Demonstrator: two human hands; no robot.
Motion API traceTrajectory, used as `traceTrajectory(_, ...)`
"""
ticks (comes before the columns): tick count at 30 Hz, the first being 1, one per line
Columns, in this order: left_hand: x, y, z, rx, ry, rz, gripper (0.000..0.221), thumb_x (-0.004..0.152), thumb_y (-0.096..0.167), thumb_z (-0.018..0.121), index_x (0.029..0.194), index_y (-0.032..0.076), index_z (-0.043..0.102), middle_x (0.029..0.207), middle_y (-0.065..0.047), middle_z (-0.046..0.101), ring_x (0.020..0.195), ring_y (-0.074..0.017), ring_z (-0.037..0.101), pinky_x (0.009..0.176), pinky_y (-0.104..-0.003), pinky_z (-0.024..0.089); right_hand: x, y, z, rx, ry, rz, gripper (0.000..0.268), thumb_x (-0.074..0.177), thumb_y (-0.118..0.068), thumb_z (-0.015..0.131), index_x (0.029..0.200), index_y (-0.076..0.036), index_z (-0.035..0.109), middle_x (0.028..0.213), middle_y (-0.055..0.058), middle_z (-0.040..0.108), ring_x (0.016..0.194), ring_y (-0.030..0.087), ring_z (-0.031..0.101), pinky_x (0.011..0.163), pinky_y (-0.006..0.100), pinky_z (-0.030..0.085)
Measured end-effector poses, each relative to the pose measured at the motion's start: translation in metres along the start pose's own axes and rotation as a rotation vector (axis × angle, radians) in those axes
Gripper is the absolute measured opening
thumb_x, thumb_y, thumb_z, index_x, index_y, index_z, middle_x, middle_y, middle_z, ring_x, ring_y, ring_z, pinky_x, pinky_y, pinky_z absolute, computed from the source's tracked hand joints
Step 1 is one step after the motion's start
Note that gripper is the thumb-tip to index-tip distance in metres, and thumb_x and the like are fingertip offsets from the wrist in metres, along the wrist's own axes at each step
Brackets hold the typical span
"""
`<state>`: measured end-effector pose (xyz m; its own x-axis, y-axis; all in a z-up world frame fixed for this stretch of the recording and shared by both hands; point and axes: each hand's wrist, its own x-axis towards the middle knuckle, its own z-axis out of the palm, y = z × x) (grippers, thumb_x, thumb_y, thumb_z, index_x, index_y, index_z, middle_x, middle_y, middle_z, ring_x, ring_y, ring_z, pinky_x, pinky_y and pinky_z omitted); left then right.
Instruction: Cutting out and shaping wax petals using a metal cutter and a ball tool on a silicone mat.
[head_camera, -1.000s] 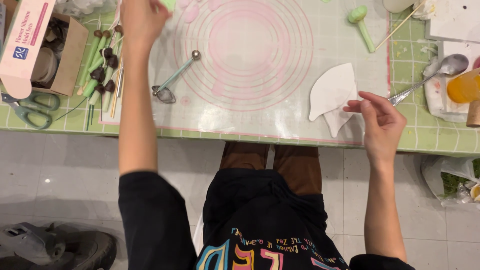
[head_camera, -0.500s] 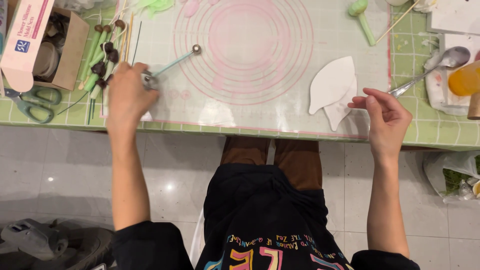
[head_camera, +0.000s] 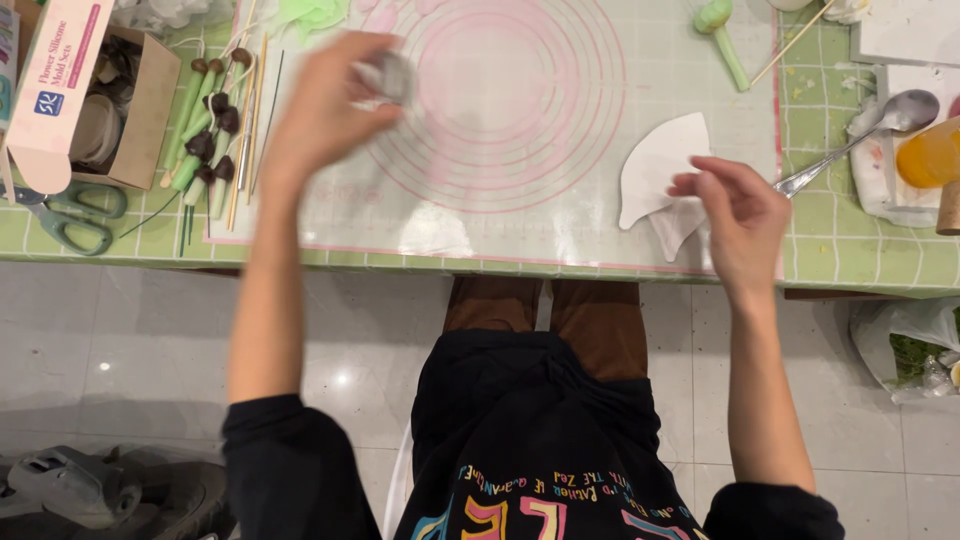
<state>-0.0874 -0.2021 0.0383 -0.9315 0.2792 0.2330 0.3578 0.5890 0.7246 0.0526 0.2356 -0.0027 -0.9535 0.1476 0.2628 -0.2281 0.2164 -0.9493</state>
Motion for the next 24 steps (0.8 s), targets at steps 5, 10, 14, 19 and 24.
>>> traceTrajectory(5, 0.052, 0.019, 0.094, 0.009, -0.222, 0.199, 0.06, 0.074, 0.006, 0.083, 0.132, 0.008, 0.068, 0.112, -0.011, 0.066, 0.092, -0.0259, 0.066, 0.082, -0.038, 0.057, 0.028, -0.015, 0.04, -0.208, -0.146, -0.06, 0.021, 0.106, -0.006, 0.065, 0.124, 0.004, 0.07, 0.108, 0.013, 0.076, 0.104, 0.019, 0.074, 0.092, 0.03, 0.057)
traceTrajectory(10, 0.068, 0.037, 0.127, 0.092, -0.294, 0.18, 0.063, 0.063, 0.013, 0.092, 0.121, 0.007, 0.07, 0.107, -0.013, 0.065, 0.1, -0.0326, 0.064, 0.086, -0.042, 0.052, 0.053, -0.022, 0.062, -0.364, -0.216, -0.168, 0.019, 0.104, -0.007, 0.068, 0.121, 0.0, 0.073, 0.111, 0.012, 0.077, 0.106, 0.02, 0.074, 0.091, 0.03, 0.056)
traceTrajectory(14, 0.07, 0.035, 0.135, 0.16, -0.299, 0.191, 0.064, 0.059, 0.014, 0.094, 0.118, 0.005, 0.07, 0.111, -0.016, 0.065, 0.105, -0.0368, 0.063, 0.088, -0.045, 0.051, 0.073, -0.026, 0.077, -0.454, -0.27, -0.158, 0.021, 0.1, -0.011, 0.071, 0.119, -0.004, 0.074, 0.11, 0.011, 0.076, 0.099, 0.023, 0.073, 0.078, 0.033, 0.054)
traceTrajectory(19, 0.067, 0.034, 0.135, 0.144, -0.301, 0.146, 0.064, 0.059, 0.015, 0.094, 0.119, 0.005, 0.071, 0.111, -0.015, 0.066, 0.105, -0.0358, 0.065, 0.088, -0.044, 0.052, 0.09, -0.007, 0.084, -0.519, -0.321, -0.238, 0.022, 0.098, -0.012, 0.074, 0.119, -0.006, 0.075, 0.106, 0.011, 0.076, 0.099, 0.026, 0.07, 0.081, 0.037, 0.053)
traceTrajectory(24, 0.063, 0.046, 0.128, 0.17, -0.303, 0.126, 0.067, 0.057, 0.016, 0.095, 0.119, 0.006, 0.072, 0.108, -0.014, 0.066, 0.103, -0.0352, 0.065, 0.086, -0.045, 0.052, 0.105, 0.004, 0.097, -0.574, -0.375, -0.281, 0.024, 0.096, -0.013, 0.077, 0.12, -0.007, 0.075, 0.098, 0.009, 0.073, 0.097, 0.025, 0.063, 0.087, 0.038, 0.051)
